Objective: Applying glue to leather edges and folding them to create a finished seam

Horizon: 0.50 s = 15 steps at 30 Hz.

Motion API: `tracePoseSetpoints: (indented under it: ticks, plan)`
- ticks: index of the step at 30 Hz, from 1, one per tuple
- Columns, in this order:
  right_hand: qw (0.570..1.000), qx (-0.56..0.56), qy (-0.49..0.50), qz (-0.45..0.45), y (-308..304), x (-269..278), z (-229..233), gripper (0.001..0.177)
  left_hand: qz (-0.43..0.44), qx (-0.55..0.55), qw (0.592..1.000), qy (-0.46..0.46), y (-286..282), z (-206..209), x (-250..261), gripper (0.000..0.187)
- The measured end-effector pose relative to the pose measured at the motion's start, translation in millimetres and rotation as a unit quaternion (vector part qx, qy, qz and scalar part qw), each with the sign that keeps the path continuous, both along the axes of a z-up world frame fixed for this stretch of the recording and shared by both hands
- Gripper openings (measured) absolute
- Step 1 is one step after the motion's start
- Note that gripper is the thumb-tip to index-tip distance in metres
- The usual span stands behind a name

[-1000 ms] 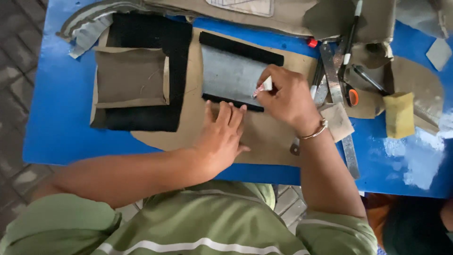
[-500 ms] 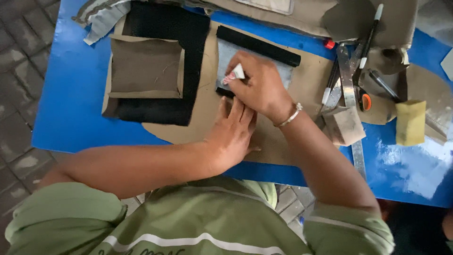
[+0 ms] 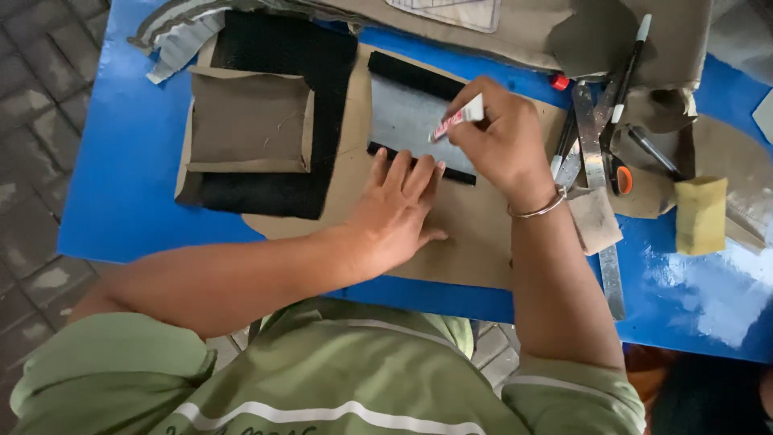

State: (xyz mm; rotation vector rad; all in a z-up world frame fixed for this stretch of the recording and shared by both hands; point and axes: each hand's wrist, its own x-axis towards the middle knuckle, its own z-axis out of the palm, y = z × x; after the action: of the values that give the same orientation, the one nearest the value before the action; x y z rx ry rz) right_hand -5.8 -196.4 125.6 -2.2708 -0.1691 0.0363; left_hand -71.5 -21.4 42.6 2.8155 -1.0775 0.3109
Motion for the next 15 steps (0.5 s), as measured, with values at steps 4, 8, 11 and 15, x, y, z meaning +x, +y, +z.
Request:
tracePoseSetpoints:
  ticks: [4,8,11,15]
  plan:
    - [0.997,-0.069,-0.009,0.016,-12,1,-6,0.009,-0.012,0.0,1.0,-0.01,4,9,5,0.102]
    - [0.995,-0.089,-0.034,0.043,-22,1,-13,0.022,-0.045,0.032,0.995,0.087,8,32,1,0.089]
    - [0.992,-0.103,-0.049,0.057,-11,0,-9,0.021,-0.042,0.039,0.997,0.048,8,27,-6,0.093]
    - [0.992,-0.031,-0.052,0.109,18,-8,0,0.017,-0.027,0.063,0.997,0.026,4,17,-10,0.093]
